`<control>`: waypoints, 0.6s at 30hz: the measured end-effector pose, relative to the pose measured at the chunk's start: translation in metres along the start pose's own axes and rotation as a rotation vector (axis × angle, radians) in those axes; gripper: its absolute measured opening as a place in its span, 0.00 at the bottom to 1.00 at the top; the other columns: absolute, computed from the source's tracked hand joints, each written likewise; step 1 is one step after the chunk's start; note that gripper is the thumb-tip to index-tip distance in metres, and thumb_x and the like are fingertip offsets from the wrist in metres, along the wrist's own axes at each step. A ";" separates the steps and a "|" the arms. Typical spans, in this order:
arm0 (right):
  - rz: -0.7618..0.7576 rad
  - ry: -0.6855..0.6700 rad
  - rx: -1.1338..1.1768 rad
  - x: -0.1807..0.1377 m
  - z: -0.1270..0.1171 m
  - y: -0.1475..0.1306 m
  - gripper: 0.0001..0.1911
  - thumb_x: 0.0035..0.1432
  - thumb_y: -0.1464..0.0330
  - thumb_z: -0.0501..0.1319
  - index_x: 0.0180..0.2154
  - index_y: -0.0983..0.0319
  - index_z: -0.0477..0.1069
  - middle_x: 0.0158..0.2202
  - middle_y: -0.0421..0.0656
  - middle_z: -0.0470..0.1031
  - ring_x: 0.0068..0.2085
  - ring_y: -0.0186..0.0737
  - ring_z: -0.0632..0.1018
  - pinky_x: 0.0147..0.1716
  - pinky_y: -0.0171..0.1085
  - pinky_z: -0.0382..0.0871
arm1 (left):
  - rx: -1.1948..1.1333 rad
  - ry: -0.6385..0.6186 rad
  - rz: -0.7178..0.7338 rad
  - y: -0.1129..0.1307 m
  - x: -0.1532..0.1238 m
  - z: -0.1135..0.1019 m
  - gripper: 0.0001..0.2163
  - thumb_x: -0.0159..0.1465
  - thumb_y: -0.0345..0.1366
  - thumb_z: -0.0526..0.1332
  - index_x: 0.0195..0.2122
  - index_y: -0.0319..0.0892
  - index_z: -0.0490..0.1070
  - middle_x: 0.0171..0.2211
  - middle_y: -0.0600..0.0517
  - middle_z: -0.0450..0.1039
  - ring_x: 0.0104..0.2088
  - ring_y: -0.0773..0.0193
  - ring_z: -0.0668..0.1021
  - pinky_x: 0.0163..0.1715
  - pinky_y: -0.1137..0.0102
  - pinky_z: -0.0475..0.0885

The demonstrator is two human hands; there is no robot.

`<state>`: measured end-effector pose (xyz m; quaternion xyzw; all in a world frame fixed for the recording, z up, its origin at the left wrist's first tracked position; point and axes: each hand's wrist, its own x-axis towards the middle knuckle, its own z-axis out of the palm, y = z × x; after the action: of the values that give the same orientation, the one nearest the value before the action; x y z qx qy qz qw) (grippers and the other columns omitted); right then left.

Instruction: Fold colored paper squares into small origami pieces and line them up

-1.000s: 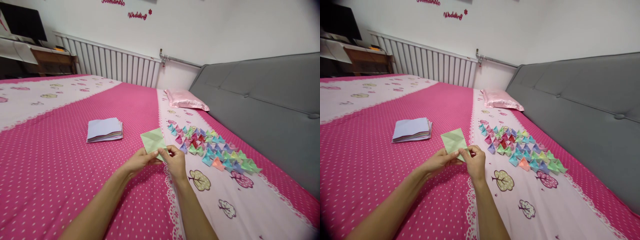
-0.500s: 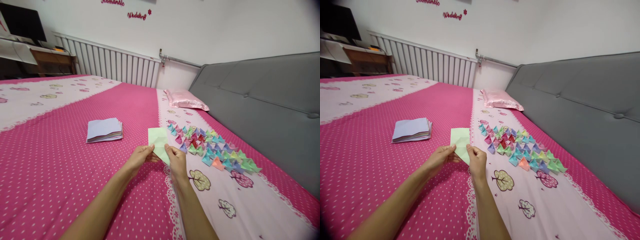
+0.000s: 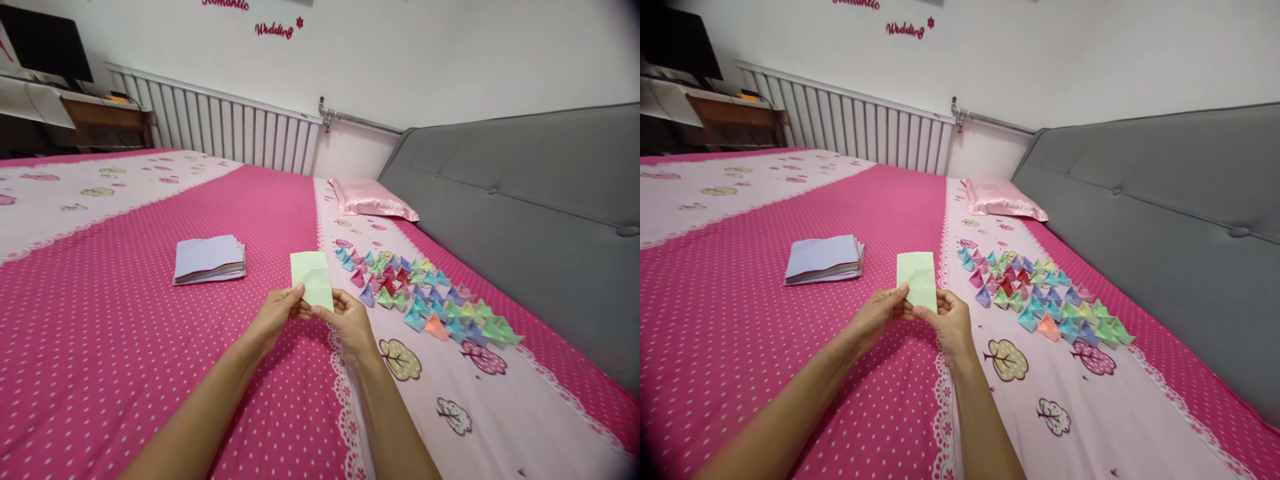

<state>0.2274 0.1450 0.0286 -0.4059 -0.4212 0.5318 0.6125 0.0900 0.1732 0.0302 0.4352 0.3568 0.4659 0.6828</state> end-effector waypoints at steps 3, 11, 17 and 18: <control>0.032 -0.014 -0.002 0.000 -0.003 -0.001 0.25 0.32 0.70 0.71 0.38 0.65 0.70 0.33 0.45 0.77 0.34 0.41 0.77 0.38 0.39 0.69 | -0.009 0.024 0.002 0.000 0.001 0.000 0.16 0.53 0.46 0.62 0.22 0.36 0.72 0.20 0.49 0.74 0.22 0.68 0.75 0.26 0.75 0.69; 0.095 -0.021 -0.001 0.001 -0.008 -0.002 0.26 0.32 0.69 0.72 0.38 0.64 0.70 0.29 0.42 0.76 0.28 0.36 0.76 0.32 0.35 0.68 | 0.002 0.018 0.028 0.002 0.002 -0.003 0.16 0.56 0.45 0.59 0.28 0.35 0.74 0.24 0.45 0.76 0.24 0.66 0.76 0.28 0.74 0.68; 0.126 -0.062 0.023 -0.002 -0.009 -0.006 0.26 0.35 0.70 0.70 0.40 0.64 0.68 0.30 0.41 0.75 0.27 0.33 0.75 0.31 0.34 0.69 | -0.003 0.045 0.048 0.004 0.002 -0.004 0.16 0.55 0.45 0.60 0.29 0.35 0.74 0.26 0.45 0.77 0.25 0.66 0.76 0.29 0.74 0.68; 0.127 -0.067 0.026 -0.003 -0.008 -0.006 0.26 0.35 0.70 0.70 0.41 0.64 0.68 0.30 0.41 0.75 0.28 0.34 0.75 0.32 0.34 0.69 | -0.006 0.051 0.051 0.004 0.002 -0.004 0.16 0.55 0.45 0.60 0.30 0.35 0.74 0.27 0.45 0.77 0.25 0.66 0.76 0.29 0.74 0.68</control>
<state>0.2370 0.1414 0.0315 -0.4057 -0.4077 0.5884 0.5684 0.0859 0.1764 0.0328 0.4299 0.3615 0.4954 0.6626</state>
